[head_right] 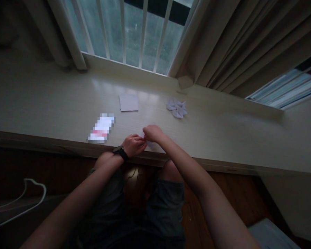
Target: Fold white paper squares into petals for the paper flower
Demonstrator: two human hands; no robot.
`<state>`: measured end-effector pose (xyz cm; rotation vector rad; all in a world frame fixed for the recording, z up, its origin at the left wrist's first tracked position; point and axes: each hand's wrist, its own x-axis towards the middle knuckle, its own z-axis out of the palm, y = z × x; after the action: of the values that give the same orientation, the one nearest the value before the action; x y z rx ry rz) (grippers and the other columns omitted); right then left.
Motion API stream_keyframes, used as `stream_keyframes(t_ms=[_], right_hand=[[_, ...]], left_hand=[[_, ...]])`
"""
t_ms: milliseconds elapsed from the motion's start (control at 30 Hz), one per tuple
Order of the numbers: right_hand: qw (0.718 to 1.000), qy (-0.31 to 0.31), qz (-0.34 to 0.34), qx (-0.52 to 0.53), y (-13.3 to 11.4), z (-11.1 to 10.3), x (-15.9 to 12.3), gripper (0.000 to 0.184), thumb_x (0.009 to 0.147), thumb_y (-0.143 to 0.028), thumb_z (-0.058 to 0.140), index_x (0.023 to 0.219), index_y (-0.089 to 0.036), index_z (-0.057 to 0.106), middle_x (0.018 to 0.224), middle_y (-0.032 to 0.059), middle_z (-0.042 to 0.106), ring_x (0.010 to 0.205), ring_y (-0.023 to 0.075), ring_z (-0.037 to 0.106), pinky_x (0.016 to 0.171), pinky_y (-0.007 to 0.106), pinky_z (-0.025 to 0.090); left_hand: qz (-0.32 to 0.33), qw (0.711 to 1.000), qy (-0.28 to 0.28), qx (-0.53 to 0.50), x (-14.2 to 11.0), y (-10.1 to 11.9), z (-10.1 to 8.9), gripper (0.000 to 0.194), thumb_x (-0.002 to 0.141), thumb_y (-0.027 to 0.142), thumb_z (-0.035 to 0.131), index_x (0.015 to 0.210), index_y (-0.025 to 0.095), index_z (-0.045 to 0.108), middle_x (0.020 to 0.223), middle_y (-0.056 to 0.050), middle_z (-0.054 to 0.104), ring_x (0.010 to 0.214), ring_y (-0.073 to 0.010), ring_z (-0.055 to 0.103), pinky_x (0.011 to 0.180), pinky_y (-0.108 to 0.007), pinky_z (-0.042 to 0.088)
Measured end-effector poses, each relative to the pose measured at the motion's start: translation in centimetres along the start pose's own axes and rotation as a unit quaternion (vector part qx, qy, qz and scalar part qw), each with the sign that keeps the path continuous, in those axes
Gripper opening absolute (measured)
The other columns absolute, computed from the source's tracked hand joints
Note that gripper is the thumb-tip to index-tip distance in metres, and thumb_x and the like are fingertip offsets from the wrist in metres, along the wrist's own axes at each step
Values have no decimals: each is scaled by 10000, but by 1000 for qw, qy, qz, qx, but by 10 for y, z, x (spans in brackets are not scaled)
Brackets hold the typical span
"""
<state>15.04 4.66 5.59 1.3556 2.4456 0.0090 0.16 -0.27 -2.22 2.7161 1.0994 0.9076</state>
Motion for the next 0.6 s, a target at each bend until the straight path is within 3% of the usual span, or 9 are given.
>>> stream_keyframes(t_ms=[400, 600], right_hand=[[996, 3, -83, -26, -3, 11, -37, 224, 924, -157, 450, 965, -124, 668, 949, 153, 717, 848, 243, 684, 726, 302, 470], [998, 4, -55, -24, 2, 17, -57, 226, 908, -138, 437, 952, -116, 657, 920, 157, 715, 828, 236, 681, 693, 286, 454]], left_hand=[[-20, 999, 4, -28, 0, 3, 0, 232, 876, 267, 507, 859, 223, 734, 913, -48, 728, 837, -191, 611, 808, -389, 466], [-15, 1000, 14, -22, -2, 3, 3, 236, 889, 270, 501, 887, 218, 731, 965, -47, 728, 882, -196, 614, 841, -405, 454]])
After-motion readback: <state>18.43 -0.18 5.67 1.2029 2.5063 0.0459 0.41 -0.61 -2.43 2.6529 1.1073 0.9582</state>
